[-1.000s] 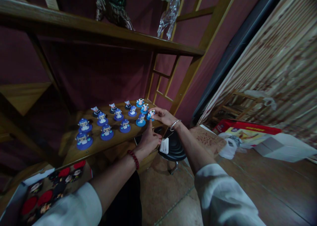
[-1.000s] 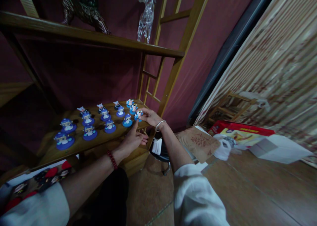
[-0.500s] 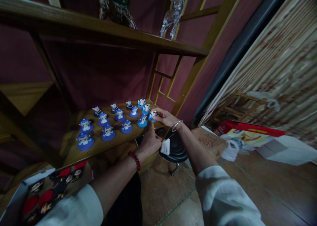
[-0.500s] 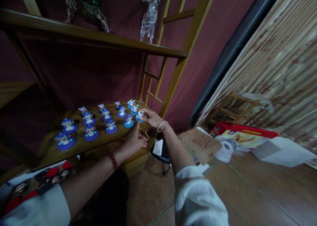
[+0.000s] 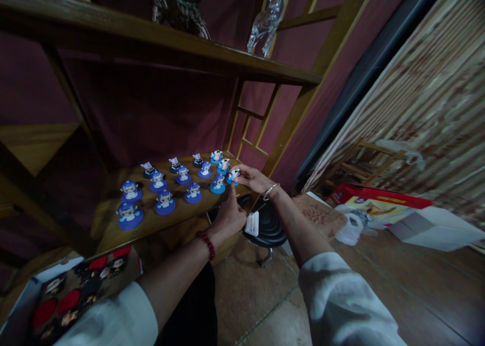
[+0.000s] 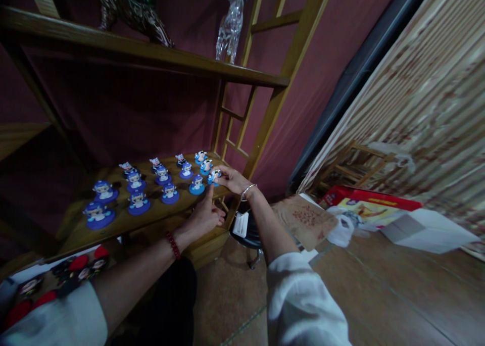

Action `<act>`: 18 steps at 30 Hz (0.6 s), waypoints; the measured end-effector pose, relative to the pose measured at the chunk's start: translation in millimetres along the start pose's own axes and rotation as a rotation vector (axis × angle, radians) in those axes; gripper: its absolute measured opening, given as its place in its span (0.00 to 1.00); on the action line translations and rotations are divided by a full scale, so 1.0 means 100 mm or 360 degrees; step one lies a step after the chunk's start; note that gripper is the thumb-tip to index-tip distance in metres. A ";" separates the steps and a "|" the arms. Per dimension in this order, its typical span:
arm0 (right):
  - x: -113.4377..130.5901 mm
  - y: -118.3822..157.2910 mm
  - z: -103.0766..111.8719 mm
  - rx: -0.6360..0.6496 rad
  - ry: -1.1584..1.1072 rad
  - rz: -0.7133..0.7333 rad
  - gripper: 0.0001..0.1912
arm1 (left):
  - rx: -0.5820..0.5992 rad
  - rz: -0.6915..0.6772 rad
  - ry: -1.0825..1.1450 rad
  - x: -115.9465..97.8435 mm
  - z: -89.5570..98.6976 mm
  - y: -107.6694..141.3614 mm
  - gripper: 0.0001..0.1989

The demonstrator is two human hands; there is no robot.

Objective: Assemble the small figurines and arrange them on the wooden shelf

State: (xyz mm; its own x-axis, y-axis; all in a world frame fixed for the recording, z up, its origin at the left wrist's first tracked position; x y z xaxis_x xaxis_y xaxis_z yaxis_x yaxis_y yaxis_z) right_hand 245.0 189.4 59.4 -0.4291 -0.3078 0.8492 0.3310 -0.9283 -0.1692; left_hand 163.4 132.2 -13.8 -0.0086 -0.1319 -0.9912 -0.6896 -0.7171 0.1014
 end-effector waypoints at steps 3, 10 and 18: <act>0.02 -0.01 0.00 0.0014 0.0042 0.0014 0.16 | -0.0005 -0.0006 0.0008 -0.01 0.00 0.00 0.46; 0.03 -0.01 0.00 0.0027 0.0131 0.0037 0.16 | -0.0023 0.0005 -0.0063 -0.05 0.00 0.03 0.47; -0.02 0.02 0.00 0.0008 0.0088 0.0006 0.18 | -0.0052 -0.0015 -0.0137 -0.09 0.01 0.06 0.47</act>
State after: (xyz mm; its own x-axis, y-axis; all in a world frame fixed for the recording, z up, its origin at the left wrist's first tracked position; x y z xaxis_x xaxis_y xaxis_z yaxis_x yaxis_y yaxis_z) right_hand 246.4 188.2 56.9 -0.4736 -0.3225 0.8195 0.3370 -0.9261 -0.1697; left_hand 158.6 129.7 -4.6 -0.0655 -0.0664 -0.9956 -0.6661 -0.7400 0.0931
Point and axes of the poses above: each hand's wrist, its own y-axis away from the middle knuckle, its own z-axis out of the back of the hand, x = y × z, the point moved 10 cm from there along -y, towards the middle knuckle, and after that the axes turned 9 degrees about x, right-handed, at the moved point
